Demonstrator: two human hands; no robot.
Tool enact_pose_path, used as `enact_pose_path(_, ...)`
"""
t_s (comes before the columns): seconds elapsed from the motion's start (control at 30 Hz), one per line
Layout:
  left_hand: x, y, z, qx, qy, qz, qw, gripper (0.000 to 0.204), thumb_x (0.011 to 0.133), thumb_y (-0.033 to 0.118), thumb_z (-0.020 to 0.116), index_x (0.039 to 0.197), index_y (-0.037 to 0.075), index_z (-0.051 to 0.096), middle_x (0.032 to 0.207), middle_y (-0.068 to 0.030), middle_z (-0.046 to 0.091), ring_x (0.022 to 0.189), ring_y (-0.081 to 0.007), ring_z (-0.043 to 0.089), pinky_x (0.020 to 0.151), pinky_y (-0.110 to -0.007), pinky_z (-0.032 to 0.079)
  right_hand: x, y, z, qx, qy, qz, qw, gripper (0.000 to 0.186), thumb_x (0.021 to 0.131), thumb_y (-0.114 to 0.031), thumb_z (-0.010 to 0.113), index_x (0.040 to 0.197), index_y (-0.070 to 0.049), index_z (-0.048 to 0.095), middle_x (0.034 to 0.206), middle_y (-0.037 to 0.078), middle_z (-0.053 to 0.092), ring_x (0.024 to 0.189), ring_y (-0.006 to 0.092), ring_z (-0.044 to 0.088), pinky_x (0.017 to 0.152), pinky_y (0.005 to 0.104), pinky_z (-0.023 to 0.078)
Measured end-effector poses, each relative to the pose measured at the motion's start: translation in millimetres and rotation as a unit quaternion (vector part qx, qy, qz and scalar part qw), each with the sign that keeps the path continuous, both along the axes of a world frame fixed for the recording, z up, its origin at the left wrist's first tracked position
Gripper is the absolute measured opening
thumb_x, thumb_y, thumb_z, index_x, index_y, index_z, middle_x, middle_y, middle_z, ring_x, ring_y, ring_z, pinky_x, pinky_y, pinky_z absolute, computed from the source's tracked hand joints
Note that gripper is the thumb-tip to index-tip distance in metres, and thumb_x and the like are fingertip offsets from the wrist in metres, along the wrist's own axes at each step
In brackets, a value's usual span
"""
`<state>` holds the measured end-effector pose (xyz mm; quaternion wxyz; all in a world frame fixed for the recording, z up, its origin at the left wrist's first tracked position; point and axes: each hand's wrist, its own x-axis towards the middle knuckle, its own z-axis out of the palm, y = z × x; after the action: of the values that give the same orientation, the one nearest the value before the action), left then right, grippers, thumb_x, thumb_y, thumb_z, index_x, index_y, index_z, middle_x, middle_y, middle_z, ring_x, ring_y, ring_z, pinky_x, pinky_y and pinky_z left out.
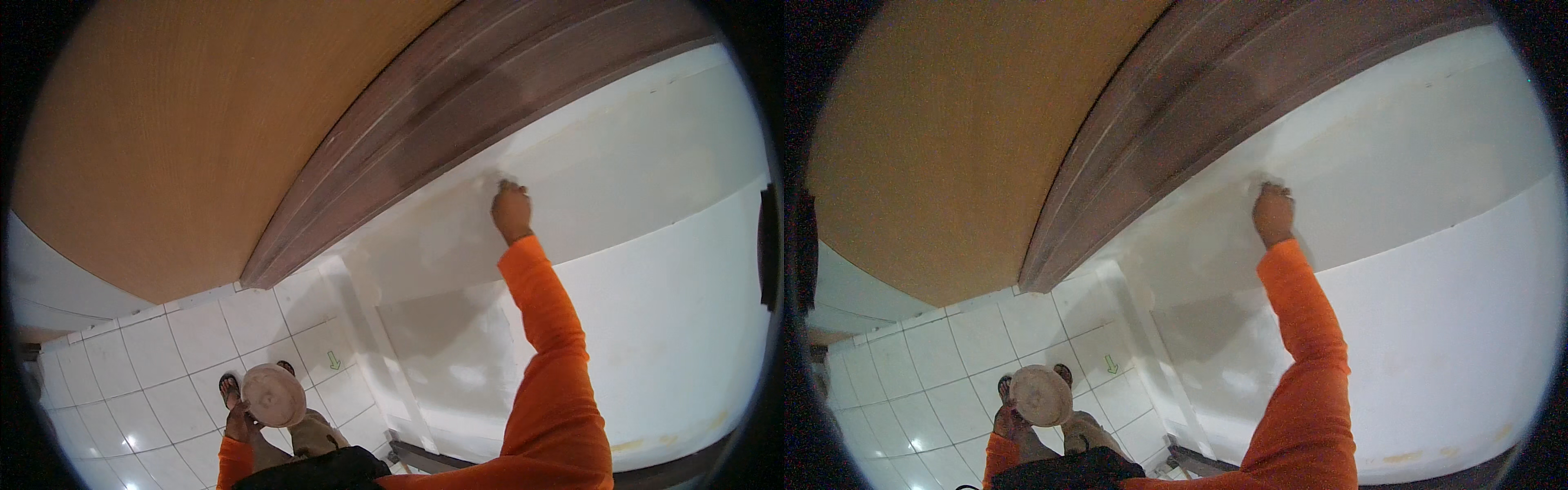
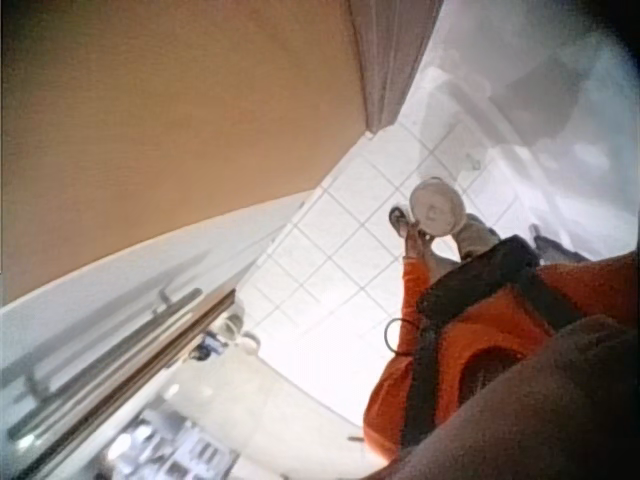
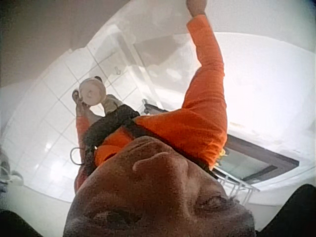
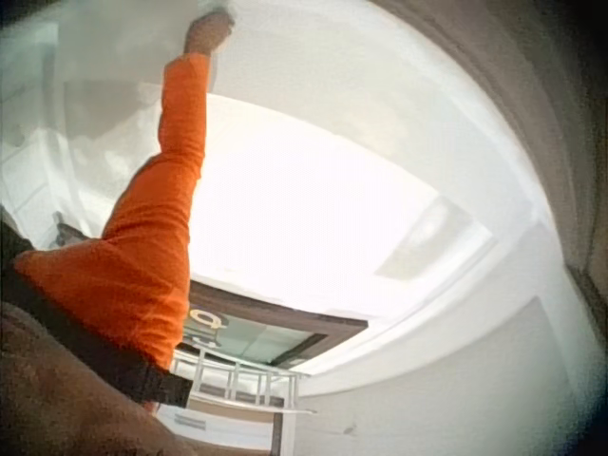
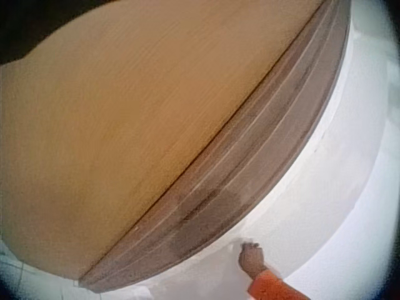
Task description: The person applies plaster to the upper edge of a wall using a putty knife and a container of joint compound, smoothing it along the seam.
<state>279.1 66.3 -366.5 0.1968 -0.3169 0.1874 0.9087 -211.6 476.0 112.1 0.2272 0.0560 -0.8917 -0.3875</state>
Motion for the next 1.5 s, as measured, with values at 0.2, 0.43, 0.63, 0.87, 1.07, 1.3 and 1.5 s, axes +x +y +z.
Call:
enact_pose_path(0.2, -3, -8, 24, 0.008, -0.016, 0.025, 1.0, 0.056, 0.082, 0.032, 0.063, 0.13, 0.007, 0.047, 0.099, -0.0049, 0.06, 0.074, -0.0186, 0.058, 0.057, -0.031, 0.046, 3, 12, 140, 0.1, 0.225, 0.025, 0.969, 0.038, 0.09, -0.012, 0.047, 0.126, 0.0, 0.052, 0.127, 0.015, 0.054, 0.114, 0.0316, 0.051, 0.09, 0.0449, 0.045)
enact_pose_path(0.43, -7, -8, 7, 0.01, 0.049, -0.005, 0.999, 0.064, 0.079, 0.037, 0.065, 0.131, 0.007, 0.045, 0.121, -0.0112, 0.056, 0.105, -0.0267, 0.059, 0.081, -0.04, 0.053, -6, 64, -10, 0.215, 0.102, -0.104, 0.966, 0.051, 0.093, -0.02, 0.047, 0.137, 0.005, 0.044, 0.145, 0.023, 0.038, 0.135, 0.0375, 0.036, 0.108, 0.0492, 0.033)
enact_pose_path(0.63, -11, 5, 38, 0.008, 0.049, 0.057, 0.997, 0.066, 0.079, 0.037, 0.065, 0.134, 0.008, 0.043, 0.129, -0.0117, 0.052, 0.113, -0.0284, 0.056, 0.087, -0.042, 0.051, 26, 25, -26, 0.05, -0.018, 0.001, 0.999, 0.034, 0.088, -0.012, 0.049, 0.12, -0.001, 0.054, 0.121, 0.016, 0.055, 0.112, 0.0338, 0.053, 0.089, 0.046, 0.046)
enact_pose_path(0.87, 8, -12, 5, 0.007, 0.0, 0.023, 1.0, 0.051, 0.079, 0.038, 0.066, 0.119, 0.01, 0.052, 0.096, -0.0059, 0.061, 0.083, -0.0205, 0.06, 0.064, -0.034, 0.051, 3, 30, 241, 0.163, 0.302, 0.004, 0.939, 0.025, 0.088, -0.016, 0.049, 0.109, -0.007, 0.058, 0.105, 0.01, 0.06, 0.098, 0.0294, 0.057, 0.077, 0.0444, 0.05)
enact_pose_path(1.07, 5, -9, -7, 0.017, 0.004, 0.032, 0.999, 0.049, 0.08, 0.037, 0.068, 0.118, 0.01, 0.051, 0.088, -0.0039, 0.059, 0.073, -0.0167, 0.057, 0.058, -0.031, 0.046, -26, 42, 154, 0.189, 0.303, -0.007, 0.934, 0.04, 0.089, -0.018, 0.047, 0.125, -0.002, 0.055, 0.128, 0.02, 0.053, 0.119, 0.0363, 0.049, 0.092, 0.0482, 0.044)
enact_pose_path(1.3, 22, -7, 10, -0.07, 0.009, 0.021, 0.997, 0.037, 0.086, 0.036, 0.062, 0.11, 0.009, 0.053, 0.084, -0.0033, 0.058, 0.066, -0.0143, 0.052, 0.053, -0.03, 0.043, -27, 37, -103, 0.143, 0.135, -0.079, 0.977, 0.05, 0.093, -0.022, 0.045, 0.138, -0.001, 0.045, 0.143, 0.022, 0.041, 0.136, 0.0388, 0.035, 0.101, 0.0514, 0.039)
enact_pose_path(1.5, 47, -21, 13, -0.06, -0.01, 0.082, 0.995, 0.035, 0.085, 0.036, 0.063, 0.108, 0.011, 0.054, 0.088, -0.0029, 0.058, 0.071, -0.0168, 0.056, 0.056, -0.033, 0.047, 21, -8, -158, -0.024, -0.125, -0.104, 0.986, 0.041, 0.088, -0.017, 0.051, 0.127, -0.004, 0.053, 0.131, 0.018, 0.051, 0.118, 0.0346, 0.051, 0.093, 0.0474, 0.043)
